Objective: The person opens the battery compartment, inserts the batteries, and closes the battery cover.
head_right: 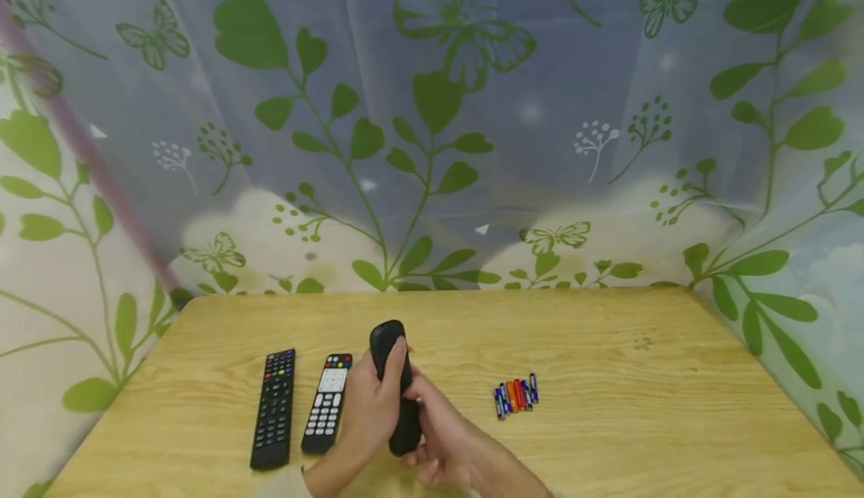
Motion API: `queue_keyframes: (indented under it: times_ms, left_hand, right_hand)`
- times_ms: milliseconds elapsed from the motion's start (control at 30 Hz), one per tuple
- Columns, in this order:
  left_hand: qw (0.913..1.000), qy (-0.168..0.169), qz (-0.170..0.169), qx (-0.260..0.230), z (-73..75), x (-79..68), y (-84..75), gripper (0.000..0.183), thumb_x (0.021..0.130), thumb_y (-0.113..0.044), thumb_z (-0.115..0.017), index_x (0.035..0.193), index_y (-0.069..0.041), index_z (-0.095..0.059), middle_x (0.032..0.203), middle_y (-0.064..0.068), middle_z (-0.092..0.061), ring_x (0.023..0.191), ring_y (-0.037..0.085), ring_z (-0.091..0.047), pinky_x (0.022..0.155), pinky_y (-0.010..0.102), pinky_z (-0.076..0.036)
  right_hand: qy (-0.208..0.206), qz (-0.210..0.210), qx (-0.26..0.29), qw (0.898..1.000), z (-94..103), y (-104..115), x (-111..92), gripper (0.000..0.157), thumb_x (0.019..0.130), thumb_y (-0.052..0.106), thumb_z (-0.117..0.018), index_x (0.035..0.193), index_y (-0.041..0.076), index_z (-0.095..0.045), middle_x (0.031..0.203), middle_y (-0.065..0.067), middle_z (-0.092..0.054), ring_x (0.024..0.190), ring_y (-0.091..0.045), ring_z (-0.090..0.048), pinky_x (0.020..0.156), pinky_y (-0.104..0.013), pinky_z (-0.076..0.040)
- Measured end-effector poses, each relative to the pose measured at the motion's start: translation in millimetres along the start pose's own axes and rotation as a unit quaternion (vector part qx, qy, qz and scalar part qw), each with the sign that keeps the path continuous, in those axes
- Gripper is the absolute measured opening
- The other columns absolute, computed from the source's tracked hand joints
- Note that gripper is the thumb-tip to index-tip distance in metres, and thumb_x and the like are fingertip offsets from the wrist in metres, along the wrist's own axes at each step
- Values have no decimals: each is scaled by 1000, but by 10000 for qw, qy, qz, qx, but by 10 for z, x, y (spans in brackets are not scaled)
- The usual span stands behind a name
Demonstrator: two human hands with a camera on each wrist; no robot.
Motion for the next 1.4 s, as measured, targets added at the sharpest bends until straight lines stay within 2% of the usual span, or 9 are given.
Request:
queue_keyframes:
  times_ms: [200, 333, 533, 700, 833, 967, 1067, 1233, 1400]
  left_hand:
    - [9998, -58, -173, -8, 4, -5, -5, 29, 100, -35, -51, 85, -12, -62, 66, -10, -62, 60, 6, -59, 53, 23, -48]
    - [9996, -134, 53, -226, 24, 27, 43, 31, 99, -39, -51, 86, -14, -63, 66, -9, -63, 61, 6, -60, 57, 25, -50]
    - [9937, 32, 654, -905, 17, 38, 159, 36, 100, -41, -48, 93, -9, -63, 70, -1, -66, 66, 17, -65, 61, 26, -53]
    - [9845, 132, 1038, -1410, 22, 38, 172, 34, 102, -33, -46, 100, -3, -62, 75, 8, -67, 70, 26, -67, 61, 27, -56]
    - [9814, 200, 1178, -1502, 66, 32, 52, 30, 104, -24, -45, 99, 1, -60, 76, 15, -66, 69, 28, -66, 60, 27, -57]
    - [9769, 279, 1270, -1696, 76, 26, 37, 30, 104, -23, -43, 99, 3, -59, 78, 18, -65, 67, 37, -66, 58, 30, -58]
    - [9763, 270, 1185, -1792, 49, 35, 138, 31, 104, -24, -44, 100, 3, -58, 77, 17, -65, 64, 36, -66, 55, 31, -57]
    - [9801, 252, 1008, -1694, 24, 39, 230, 40, 102, -35, -46, 100, 2, -60, 75, 13, -65, 63, 23, -65, 56, 31, -57]
    - [9811, 266, 1062, -1595, 30, 27, 234, 44, 101, -41, -47, 100, 1, -60, 74, 10, -65, 63, 21, -65, 57, 31, -57]
  right_hand:
    - [413, -160, 300, 9986, -14, -24, 9, 53, 84, 38, -34, 131, 14, -38, 99, -5, -50, 60, -10, -40, 46, -14, -19]
    - [438, -11, 262, 9987, -34, 11, 7, 48, 87, 39, -35, 126, 12, -40, 98, -5, -48, 58, -9, -35, 45, -16, -17]
    - [-347, 351, -776, 9958, 70, 66, -21, 52, 94, 50, -36, 122, 8, -47, 83, -5, -50, 54, -10, -37, 43, -18, -17]
    - [-1097, 693, -2045, 9702, 171, 152, -84, 68, 96, 61, -34, 134, 6, -43, 85, -7, -53, 55, -16, -42, 46, -22, -25]
    - [-2007, 1297, -2991, 9238, 247, 281, -183, 58, 97, 58, -39, 119, 6, -54, 94, -6, -55, 64, -19, -47, 51, -28, -36]
    - [-3085, 1966, -3925, 8439, 247, 406, -354, 39, 93, 52, -54, 112, 18, -55, 99, 3, -53, 70, -14, -49, 52, -27, -40]
    - [-3315, 2488, -4410, 7961, 153, 446, -443, 32, 90, 44, -65, 112, 23, -55, 100, 7, -50, 70, -13, -48, 50, -24, -40]
    - [-3222, 3208, -4990, 7377, -8, 464, -479, 28, 86, 29, -71, 110, 24, -57, 104, 10, -52, 73, -7, -50, 51, -19, -43]
    - [-3265, 3434, -5309, 7026, -64, 468, -475, 24, 84, 23, -73, 104, 22, -60, 101, 11, -52, 70, -5, -52, 52, -18, -44]
Point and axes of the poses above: each hand's wrist, its own x-axis towards the middle knuckle, its own z-axis out of the back of the hand, y = z × x, the point moved 8 cm from there along x, towards the middle knuckle
